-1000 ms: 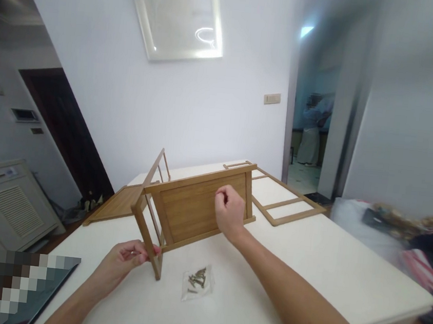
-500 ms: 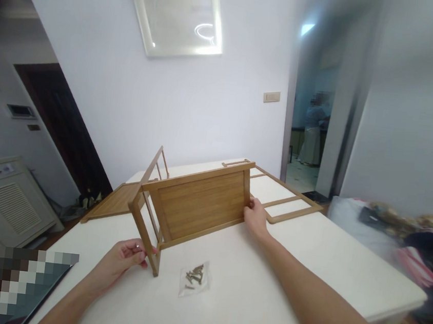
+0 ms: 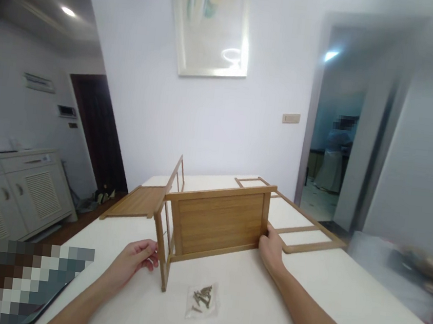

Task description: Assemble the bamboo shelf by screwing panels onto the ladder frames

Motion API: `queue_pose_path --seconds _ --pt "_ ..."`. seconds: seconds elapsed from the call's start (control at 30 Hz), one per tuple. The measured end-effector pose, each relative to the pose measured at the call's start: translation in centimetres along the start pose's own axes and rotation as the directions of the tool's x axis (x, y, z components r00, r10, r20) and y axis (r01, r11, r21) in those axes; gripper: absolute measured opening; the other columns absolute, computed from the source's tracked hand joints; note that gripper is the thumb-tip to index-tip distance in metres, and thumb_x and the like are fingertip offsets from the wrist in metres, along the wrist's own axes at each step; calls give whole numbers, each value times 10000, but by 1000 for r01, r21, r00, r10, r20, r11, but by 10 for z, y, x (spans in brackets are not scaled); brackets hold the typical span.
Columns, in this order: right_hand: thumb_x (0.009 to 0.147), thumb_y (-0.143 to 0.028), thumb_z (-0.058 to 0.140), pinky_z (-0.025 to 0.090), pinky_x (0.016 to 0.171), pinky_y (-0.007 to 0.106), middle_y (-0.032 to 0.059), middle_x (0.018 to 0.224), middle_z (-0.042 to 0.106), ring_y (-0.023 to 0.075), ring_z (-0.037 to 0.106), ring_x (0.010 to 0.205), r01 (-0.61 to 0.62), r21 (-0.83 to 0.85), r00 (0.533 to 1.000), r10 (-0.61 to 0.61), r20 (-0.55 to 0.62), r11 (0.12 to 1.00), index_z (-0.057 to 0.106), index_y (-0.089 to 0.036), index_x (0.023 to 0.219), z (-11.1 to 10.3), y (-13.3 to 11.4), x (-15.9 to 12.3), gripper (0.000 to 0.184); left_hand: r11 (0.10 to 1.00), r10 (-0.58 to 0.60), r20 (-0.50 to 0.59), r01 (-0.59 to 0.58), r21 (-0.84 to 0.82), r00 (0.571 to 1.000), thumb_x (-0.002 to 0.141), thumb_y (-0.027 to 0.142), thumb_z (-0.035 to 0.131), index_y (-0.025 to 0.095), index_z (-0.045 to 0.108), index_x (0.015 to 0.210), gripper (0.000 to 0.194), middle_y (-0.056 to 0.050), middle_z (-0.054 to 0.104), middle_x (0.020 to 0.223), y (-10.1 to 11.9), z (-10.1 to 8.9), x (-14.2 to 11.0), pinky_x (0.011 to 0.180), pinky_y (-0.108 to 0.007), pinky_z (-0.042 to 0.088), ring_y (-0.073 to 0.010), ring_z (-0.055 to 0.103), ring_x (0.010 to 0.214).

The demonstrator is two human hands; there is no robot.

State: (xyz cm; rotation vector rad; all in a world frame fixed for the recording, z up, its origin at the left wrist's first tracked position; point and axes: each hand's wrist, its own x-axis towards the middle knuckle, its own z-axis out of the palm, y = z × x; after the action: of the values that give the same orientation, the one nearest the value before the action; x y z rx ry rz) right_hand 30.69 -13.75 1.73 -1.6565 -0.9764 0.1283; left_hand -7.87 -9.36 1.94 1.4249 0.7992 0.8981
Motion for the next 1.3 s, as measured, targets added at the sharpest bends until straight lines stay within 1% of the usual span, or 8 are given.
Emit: queue_pose_path --seconds 0.27,0.37,0.5,0.63,0.77,0.93,1.17,1.3 --pt "670 -281 468 451 752 419 113 935 530 269 532 860 81 -23 959 -84 -270 996 507 -113 1040 -13 -13 6 408 987 109 -149 -124 -102 983 815 459 596 152 561 714 325 -68 682 678 4 -1 4 548 -247 412 -123 573 557" --pt "727 -313 516 428 817 469 111 965 507 282 509 912 396 -140 822 -418 -386 908 499 -142 1003 -18 -37 1 325 981 138 -201 -161 -107 970 790 464 608 153 555 680 334 -57 663 622 9 1 5 512 -239 387 -116 548 513" --pt "810 -271 540 415 865 481 107 968 544 283 518 976 769 -169 549 -772 -320 617 510 -179 986 -6 -96 -16 202 973 180 -252 -210 -96 951 778 459 604 153 551 633 343 -51 643 580 15 7 4 489 -239 367 -113 524 484" --pt "849 -181 510 437 871 453 85 971 591 250 547 971 901 -28 428 -897 -110 433 533 -213 1015 23 -166 -31 170 954 244 -288 -282 -99 926 792 413 592 153 549 614 318 -47 631 577 33 12 3 501 -242 369 -113 521 496" --pt "882 -210 465 460 865 400 63 1006 631 223 570 982 836 97 504 -827 251 539 575 -234 1011 45 -218 -32 171 922 327 -293 -372 -110 898 808 337 564 154 547 607 272 -43 631 606 74 9 11 535 -247 393 -114 527 530" --pt "848 -215 489 471 827 335 51 1044 646 192 592 978 688 168 556 -663 501 706 573 -246 1143 57 -242 -24 308 908 374 -192 -401 -125 907 763 261 555 167 495 560 231 -25 597 572 128 -7 30 511 -235 371 -109 511 516" --pt "861 -185 461 451 742 275 13 928 686 153 604 804 622 324 417 -651 634 713 555 -272 1246 61 -245 -24 406 929 349 -42 -352 -111 936 705 223 528 180 449 508 217 -16 561 546 143 -15 53 511 -257 368 -116 508 501" --pt "868 -193 457 443 758 281 19 906 694 167 608 815 629 306 437 -650 622 715 598 -250 1209 63 -242 -25 373 947 310 16 -307 -90 951 684 208 523 183 439 500 204 -20 559 544 140 -17 49 511 -258 367 -121 511 515"
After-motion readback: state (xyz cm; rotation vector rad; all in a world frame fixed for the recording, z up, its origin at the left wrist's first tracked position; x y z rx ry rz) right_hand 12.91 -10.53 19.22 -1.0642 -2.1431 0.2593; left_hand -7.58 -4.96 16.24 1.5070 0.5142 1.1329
